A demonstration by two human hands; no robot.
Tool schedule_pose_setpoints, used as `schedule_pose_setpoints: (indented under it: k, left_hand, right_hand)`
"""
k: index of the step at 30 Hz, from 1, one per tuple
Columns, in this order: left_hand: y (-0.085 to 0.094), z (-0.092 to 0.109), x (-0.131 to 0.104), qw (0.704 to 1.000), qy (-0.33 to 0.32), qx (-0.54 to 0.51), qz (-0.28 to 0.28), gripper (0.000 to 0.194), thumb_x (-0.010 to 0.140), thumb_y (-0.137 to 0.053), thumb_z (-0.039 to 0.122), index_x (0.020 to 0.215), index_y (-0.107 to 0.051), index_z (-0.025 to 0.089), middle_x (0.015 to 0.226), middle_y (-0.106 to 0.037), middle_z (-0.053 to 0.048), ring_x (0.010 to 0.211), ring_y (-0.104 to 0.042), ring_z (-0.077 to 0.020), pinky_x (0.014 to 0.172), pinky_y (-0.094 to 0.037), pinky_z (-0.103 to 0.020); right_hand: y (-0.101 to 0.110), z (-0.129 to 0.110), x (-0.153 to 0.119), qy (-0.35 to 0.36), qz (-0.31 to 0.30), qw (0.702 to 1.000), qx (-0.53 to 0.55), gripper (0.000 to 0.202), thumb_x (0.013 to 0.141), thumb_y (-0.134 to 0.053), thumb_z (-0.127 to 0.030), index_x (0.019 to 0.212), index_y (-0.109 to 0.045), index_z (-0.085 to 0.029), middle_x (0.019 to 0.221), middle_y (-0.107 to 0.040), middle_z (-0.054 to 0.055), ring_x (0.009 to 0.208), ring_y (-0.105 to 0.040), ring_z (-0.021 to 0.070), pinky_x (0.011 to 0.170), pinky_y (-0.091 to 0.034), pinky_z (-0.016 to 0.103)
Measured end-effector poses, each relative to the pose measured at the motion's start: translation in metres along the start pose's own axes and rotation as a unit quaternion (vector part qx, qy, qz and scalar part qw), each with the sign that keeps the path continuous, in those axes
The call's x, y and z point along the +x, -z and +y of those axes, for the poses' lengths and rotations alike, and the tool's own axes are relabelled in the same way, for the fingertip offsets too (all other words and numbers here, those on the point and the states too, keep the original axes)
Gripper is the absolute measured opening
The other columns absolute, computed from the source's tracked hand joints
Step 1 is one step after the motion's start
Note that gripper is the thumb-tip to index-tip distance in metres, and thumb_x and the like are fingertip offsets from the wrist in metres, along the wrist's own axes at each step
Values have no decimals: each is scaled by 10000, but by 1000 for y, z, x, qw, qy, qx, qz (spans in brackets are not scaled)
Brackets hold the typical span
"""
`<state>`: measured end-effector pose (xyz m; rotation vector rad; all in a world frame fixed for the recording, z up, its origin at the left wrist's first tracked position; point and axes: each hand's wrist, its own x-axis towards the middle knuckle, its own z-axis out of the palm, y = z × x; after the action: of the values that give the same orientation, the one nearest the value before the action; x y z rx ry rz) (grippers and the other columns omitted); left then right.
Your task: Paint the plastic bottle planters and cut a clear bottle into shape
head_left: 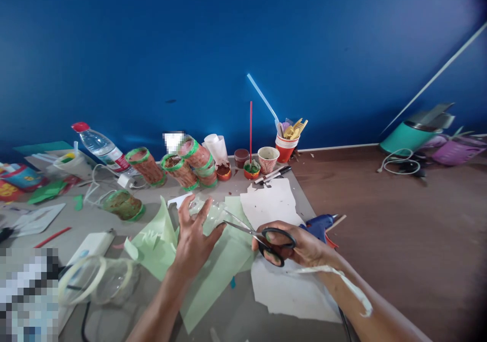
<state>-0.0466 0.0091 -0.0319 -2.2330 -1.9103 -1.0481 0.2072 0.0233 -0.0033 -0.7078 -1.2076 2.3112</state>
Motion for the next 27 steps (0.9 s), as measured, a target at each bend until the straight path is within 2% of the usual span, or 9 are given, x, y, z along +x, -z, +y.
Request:
schedule_pose_setpoints:
  k: [7,14,18,22,24,27]
  left_hand:
    - [2,4,0,1000,-6,6,-6,504,821,-616,384,1290,-537,218,1445,-240,-153,1366,-267,-371,1019,-409,-530]
    - [3,5,1,1000,1,-10,-4,476,801,-644,354,1254,-550,244,1399,-313,-125,1308,-356,-338,1027,-403,-531]
    - [2,8,0,999,23,-37,-27,486,792,-650,370,1249,-559,232,1376,-331,-125,1294,-372,-338,1022,-409,-531]
    - [-2,15,-4,993,27,-83,-82,535,763,-677,364,1273,-547,264,1392,-328,-106,1268,-423,-323,1018,-423,-508]
    - [-4,14,-5,989,49,-111,-87,558,746,-689,373,1274,-544,266,1376,-352,-106,1251,-444,-318,1009,-432,-501]
    - [-3,9,-1,971,137,-180,-79,653,726,-699,417,1316,-486,238,1368,-371,-134,1221,-469,-325,936,-485,-486]
  right_hand:
    - [-1,0,2,-10,19,1000,12,448,688,-715,-505,813,-675,-76,555,-553,9,460,-454,77,448,-275,203]
    - [-3,0,0,-7,30,999,25,427,693,-697,-492,789,-673,-76,536,-549,8,445,-434,76,444,-257,212]
    - [-5,1,2,3,26,999,24,438,690,-706,-500,804,-669,-79,548,-538,1,465,-439,73,464,-268,207]
    - [-7,1,4,-10,30,999,3,470,681,-723,-509,868,-670,-81,579,-532,-3,490,-446,74,487,-270,206]
    - [-5,0,3,3,19,1000,4,475,691,-714,-514,878,-670,-80,595,-541,5,498,-449,79,490,-267,211]
    - [-1,-1,-2,45,-1,999,22,490,705,-701,-514,908,-668,-69,618,-554,19,510,-449,86,488,-250,222]
